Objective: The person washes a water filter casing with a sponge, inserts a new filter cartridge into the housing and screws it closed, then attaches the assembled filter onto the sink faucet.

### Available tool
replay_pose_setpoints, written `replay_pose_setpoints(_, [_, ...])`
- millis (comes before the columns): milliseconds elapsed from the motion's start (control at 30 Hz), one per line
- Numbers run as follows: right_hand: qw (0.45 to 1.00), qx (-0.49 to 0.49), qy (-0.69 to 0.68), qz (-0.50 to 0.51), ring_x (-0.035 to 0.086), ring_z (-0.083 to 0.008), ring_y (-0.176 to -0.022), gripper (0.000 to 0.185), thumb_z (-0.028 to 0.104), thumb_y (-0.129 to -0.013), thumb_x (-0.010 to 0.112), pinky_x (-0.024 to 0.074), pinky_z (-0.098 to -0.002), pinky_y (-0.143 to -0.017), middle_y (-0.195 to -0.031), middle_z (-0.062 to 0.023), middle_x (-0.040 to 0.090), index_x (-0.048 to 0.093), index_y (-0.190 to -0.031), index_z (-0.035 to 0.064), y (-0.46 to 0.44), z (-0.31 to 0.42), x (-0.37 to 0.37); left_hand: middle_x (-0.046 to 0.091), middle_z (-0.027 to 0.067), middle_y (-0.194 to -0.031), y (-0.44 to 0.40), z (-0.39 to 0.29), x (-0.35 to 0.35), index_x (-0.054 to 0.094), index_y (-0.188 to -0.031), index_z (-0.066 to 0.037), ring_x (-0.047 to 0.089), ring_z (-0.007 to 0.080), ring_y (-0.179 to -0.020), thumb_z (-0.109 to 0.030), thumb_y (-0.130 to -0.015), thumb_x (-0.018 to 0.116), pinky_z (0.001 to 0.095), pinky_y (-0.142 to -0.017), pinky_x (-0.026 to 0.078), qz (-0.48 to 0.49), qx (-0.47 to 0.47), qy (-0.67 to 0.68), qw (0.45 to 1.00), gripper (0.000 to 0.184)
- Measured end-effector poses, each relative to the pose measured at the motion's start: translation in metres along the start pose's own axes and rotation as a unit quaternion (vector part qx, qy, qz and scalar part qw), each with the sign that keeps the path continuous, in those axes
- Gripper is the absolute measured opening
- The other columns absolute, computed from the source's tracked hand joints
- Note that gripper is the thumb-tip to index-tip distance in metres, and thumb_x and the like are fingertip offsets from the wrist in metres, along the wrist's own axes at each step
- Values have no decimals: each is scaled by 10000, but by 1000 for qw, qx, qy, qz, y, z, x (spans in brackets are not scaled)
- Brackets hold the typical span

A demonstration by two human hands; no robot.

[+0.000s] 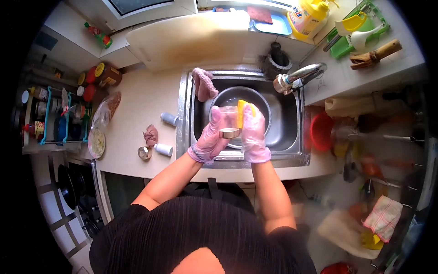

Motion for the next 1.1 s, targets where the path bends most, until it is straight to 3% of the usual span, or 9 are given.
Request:
replay_pose_setpoints(133, [1000,11,1,-14,562,-128,-784,285,241,-994,536,474,-306,-657,-877,-67,614,600,-1094,-18,2,-4,-9,607,98,-1219,-3,-12,-24,478,-1316,-9,583,210,-1150,-608,-935,458,387,-973,483,-36,2,-136,990,710])
replay_pose_setpoints(333, [955,-124,268,0,637,-358,-739,135,151,-906,577,483,-401,-744,-780,-140,647,609,-938,24,17,32,10,624,66,-1088,-2,-2,-32,517,-1257,-78,612,133,-1012,-634,-918,498,273,-844,503,-151,31,-202,967,651])
replay_pose_setpoints(400, [832,-361,419,53,639,-304,-763,165,147,-914,554,486,-408,-770,-794,-127,629,620,-1027,47,61,56,49,563,-1,-973,-9,-9,-41,505,-1164,-74,533,90,-892,-614,-926,518,266,-752,483,-149,88,-205,964,590])
replay_pose_setpoints(467, [815,-319,481,42,626,-319,-726,124,166,-923,553,462,-467,-713,-785,-120,633,599,-906,53,42,52,47,542,-11,-924,-6,-10,-32,514,-1108,-87,515,75,-790,-602,-920,546,222,-672,444,-156,125,-214,956,549])
replay_pose_setpoints(533, [885,-198,421,21,602,-333,-682,148,171,-935,547,453,-462,-668,-730,-134,610,575,-837,64,9,46,26,523,-17,-901,2,3,-30,534,-1029,-84,508,69,-780,-592,-921,553,209,-682,429,-188,57,-193,961,520])
replay_pose_setpoints(600, [799,-335,499,20,602,-329,-663,132,176,-911,582,456,-453,-658,-666,-128,588,592,-831,72,32,73,48,489,-21,-870,-5,-11,-36,524,-1037,-64,464,62,-775,-548,-985,455,219,-685,426,-166,175,-295,925,491])
replay_pose_setpoints(700, [799,-375,470,-11,600,-288,-610,82,168,-859,617,454,-410,-708,-640,-76,600,647,-886,97,39,69,44,586,1,-935,-1,-3,-37,547,-1168,-93,538,52,-792,-617,-976,386,192,-636,443,-171,126,-292,932,581])
replay_pose_setpoints(1000, [800,-333,497,-28,613,-277,-620,161,262,-863,637,451,-390,-750,-681,-68,637,665,-901,109,26,72,37,601,23,-956,7,2,-26,552,-1151,-55,600,103,-823,-645,-958,386,227,-667,490,-161,62,-262,950,643])
replay_pose_setpoints(1100, [843,-190,500,-59,634,-337,-676,246,300,-945,549,478,-439,-696,-714,-148,655,649,-955,75,-16,45,-11,587,46,-876,13,9,-24,552,-1094,-56,633,154,-773,-634,-959,379,227,-620,459,-136,-4,-123,983,618])
Point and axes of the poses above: each hand's wrist, its own y-axis away from the middle knuckle, its own x-axis out of the palm, z = x × y, the point moved 9 cm from there along -y, towards the middle knuckle
